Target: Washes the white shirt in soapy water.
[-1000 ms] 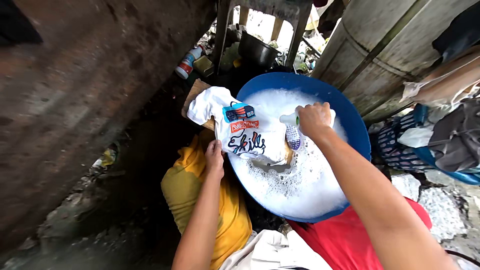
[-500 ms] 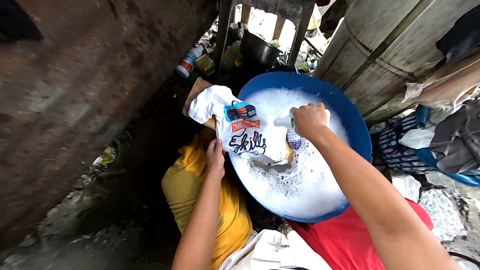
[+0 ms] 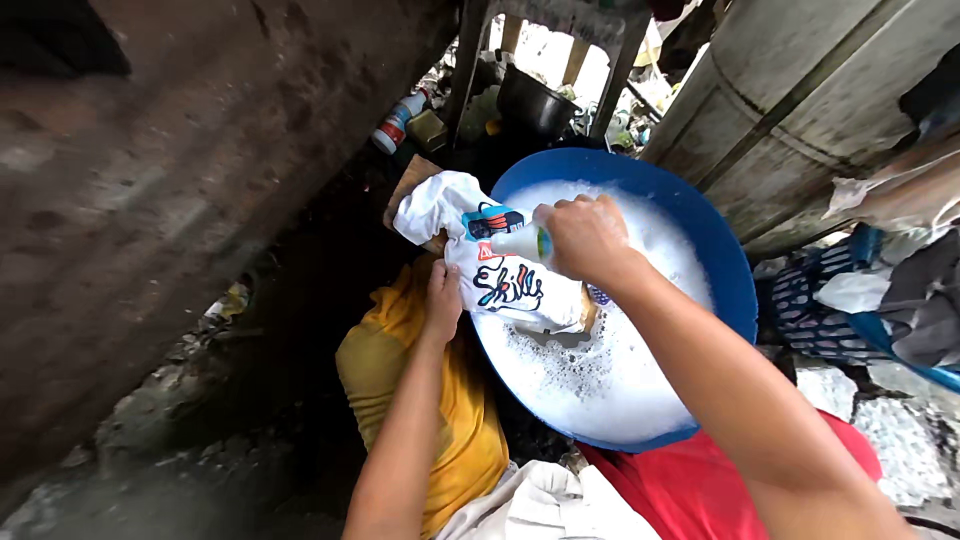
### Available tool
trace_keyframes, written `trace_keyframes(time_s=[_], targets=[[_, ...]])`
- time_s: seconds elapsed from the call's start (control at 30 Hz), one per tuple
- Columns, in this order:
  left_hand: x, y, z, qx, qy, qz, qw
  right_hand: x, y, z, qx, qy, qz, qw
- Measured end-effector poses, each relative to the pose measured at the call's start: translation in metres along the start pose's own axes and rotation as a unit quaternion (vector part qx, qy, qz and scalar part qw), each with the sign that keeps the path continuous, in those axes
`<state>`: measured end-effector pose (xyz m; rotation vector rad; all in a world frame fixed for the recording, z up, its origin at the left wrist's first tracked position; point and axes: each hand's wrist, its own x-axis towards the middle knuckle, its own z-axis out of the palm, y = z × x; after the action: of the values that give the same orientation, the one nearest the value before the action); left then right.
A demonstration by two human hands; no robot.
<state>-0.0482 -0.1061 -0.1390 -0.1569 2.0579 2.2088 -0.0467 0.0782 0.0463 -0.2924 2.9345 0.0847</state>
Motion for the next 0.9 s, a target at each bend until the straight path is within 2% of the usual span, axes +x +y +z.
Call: trace_keyframes(time_s=[0.13, 0.37, 0.9], targets=[[-0.005, 0.001, -0.002, -0.06, -0.007, -0.046, 0.997, 0.004, -0.023, -0.004, -0.022, 0.0, -0.032, 0.999], [-0.007, 0.0, -0.002, -0.083, -0.019, -0.051, 0.995, 0.008, -0.045, 0.003, -0.059, 0.016, -0.054, 0.997], [-0.008, -0.001, 0.0, -0.107, -0.018, -0.043, 0.993, 0.014, -0.045, 0.005, -0.081, 0.008, -0.034, 0.996]])
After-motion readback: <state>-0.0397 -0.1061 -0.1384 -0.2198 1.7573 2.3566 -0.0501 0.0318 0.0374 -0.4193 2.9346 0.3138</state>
